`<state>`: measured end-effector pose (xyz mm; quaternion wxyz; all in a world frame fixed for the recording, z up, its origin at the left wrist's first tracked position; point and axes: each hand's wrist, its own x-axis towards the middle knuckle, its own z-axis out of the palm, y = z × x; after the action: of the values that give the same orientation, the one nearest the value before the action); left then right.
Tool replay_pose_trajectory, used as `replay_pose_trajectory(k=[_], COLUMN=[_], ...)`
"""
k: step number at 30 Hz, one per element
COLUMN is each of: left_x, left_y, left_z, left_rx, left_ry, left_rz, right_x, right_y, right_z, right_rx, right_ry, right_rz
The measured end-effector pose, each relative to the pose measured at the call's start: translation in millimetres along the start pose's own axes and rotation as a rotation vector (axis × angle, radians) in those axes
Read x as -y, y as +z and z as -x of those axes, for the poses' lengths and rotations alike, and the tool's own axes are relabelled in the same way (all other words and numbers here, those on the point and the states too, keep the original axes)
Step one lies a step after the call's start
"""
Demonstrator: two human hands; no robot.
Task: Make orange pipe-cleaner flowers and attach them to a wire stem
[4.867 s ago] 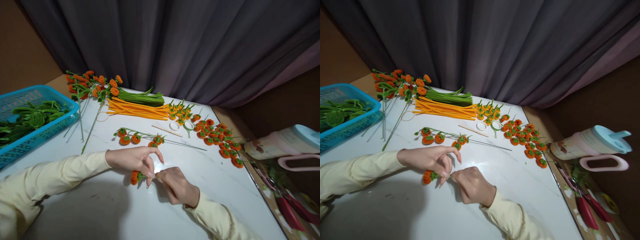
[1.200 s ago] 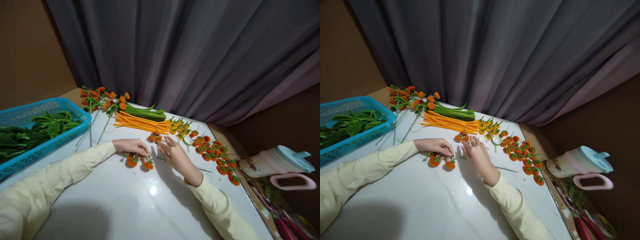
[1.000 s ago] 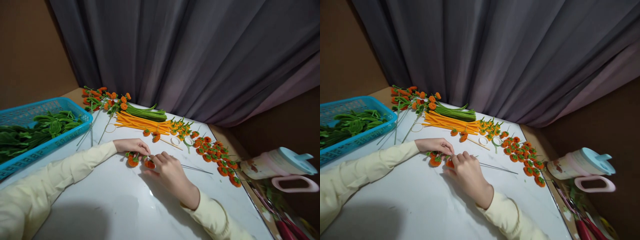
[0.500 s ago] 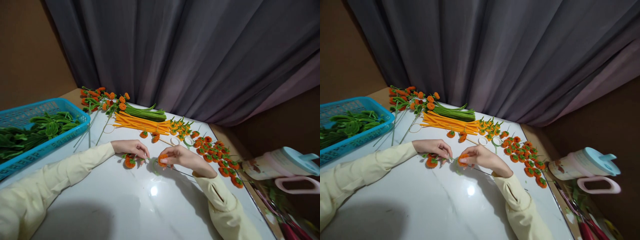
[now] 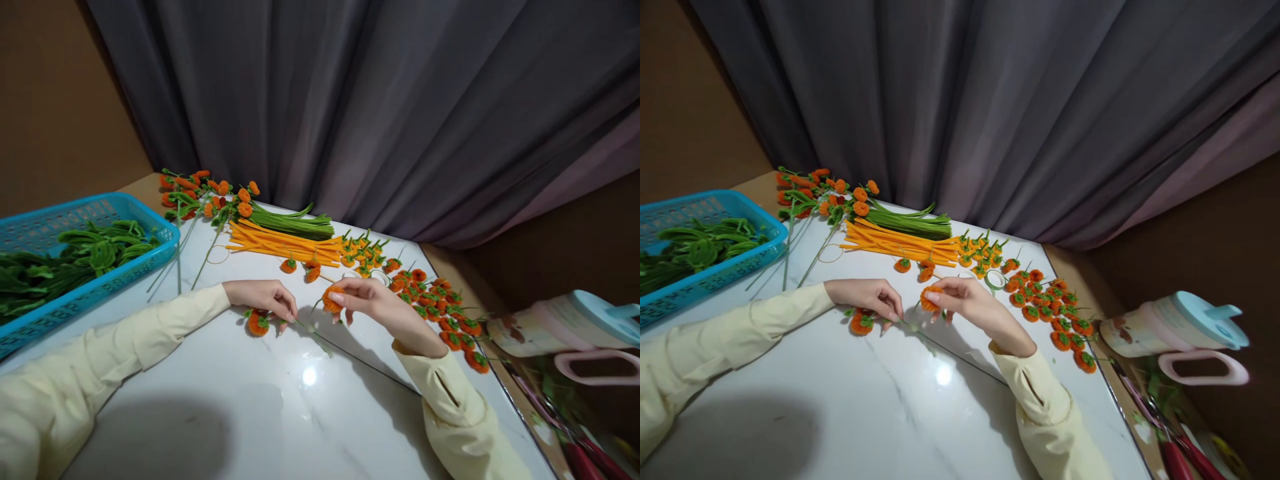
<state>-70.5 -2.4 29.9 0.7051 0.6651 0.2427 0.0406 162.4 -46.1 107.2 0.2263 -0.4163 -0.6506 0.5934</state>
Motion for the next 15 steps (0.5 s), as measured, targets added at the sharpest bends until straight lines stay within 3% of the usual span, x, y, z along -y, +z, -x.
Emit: replay_pose_trajectory(k=[4,10,13,15], left_x=[-1,1,2,2], left_y=[0.3,-1.2,-1.7,-1.6], left_z=[0,0,0,1], left_rx=[0.005,0.018,0.018,0.018], left_ry=[0.0,0.012,0.017,0.018], left_rz=[0.012,0.002,-0.008,-0.005], right_x=[-3,-23,0,25], right_y=[-11,-15,-8,-3], right_z=[0,-18,-2,23], right_rx=[-0.093,-0.218,-0.347,-0.459], right_ry=[-0.063,0.029,-0.002,-0.18], right_rz=[-0.014,0.184,0.388,0.391])
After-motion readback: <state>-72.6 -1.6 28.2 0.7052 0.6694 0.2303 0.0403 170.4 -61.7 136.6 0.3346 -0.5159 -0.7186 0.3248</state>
